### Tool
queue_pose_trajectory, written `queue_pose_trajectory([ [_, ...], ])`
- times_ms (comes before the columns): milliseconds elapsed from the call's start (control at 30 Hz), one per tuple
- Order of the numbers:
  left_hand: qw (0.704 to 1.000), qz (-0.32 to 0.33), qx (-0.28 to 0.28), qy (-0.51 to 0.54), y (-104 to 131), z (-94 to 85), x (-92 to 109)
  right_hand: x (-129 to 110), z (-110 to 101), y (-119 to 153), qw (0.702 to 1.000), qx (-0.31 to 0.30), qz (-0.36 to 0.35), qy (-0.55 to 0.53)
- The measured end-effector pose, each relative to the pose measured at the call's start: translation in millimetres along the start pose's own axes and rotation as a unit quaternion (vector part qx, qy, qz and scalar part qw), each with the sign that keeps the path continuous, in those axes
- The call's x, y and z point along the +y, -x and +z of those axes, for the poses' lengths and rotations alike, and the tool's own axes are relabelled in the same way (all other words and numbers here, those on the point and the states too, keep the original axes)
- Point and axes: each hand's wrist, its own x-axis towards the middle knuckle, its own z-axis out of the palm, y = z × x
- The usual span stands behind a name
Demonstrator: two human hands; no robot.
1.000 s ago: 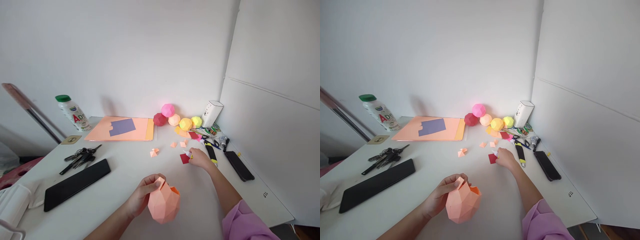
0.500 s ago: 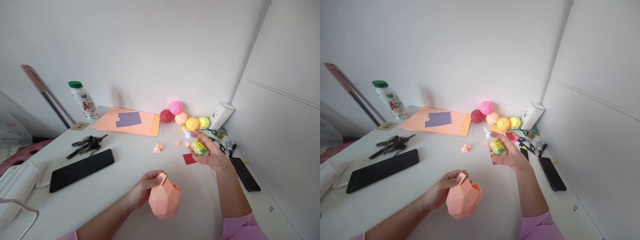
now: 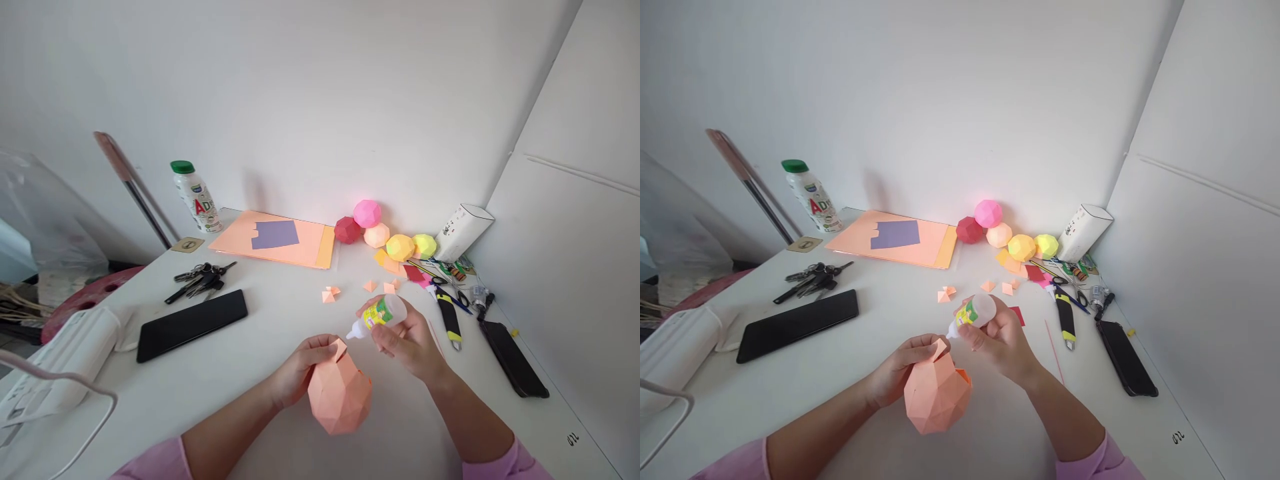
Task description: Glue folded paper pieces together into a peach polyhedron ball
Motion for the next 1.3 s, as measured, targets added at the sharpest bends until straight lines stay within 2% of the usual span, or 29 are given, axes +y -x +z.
queue_pose_trajectory([
  [100, 1.0, -0.007, 0.008, -0.001, 0.9, 1.1, -0.7, 5.6, 0.5, -3.6, 1.0, 0.017, -0.012, -0.001],
  [300, 1.0, -0.012, 0.013, -0.008, 1.8, 2.1, -1.2, 15.7, 5.3, -4.2, 1.0, 0.008, -0.025, 0.011],
  [600, 1.0, -0.017, 0.007, -0.021, 4.4, 5.7, -1.0, 16.3, 11.8, -5.8, 0.999, 0.013, -0.052, -0.006],
  [967, 0.999, -0.032, 0.016, -0.023, 3.5, 3.5, -4.1, 21.6, 8.3, -6.2, 0.999, 0.039, 0.0, -0.032],
  [1300, 0.999, -0.034, 0.024, -0.018, 4.1, 7.0, -0.4, 21.0, 7.2, -6.3, 0.999, 0.039, 0.002, -0.036],
])
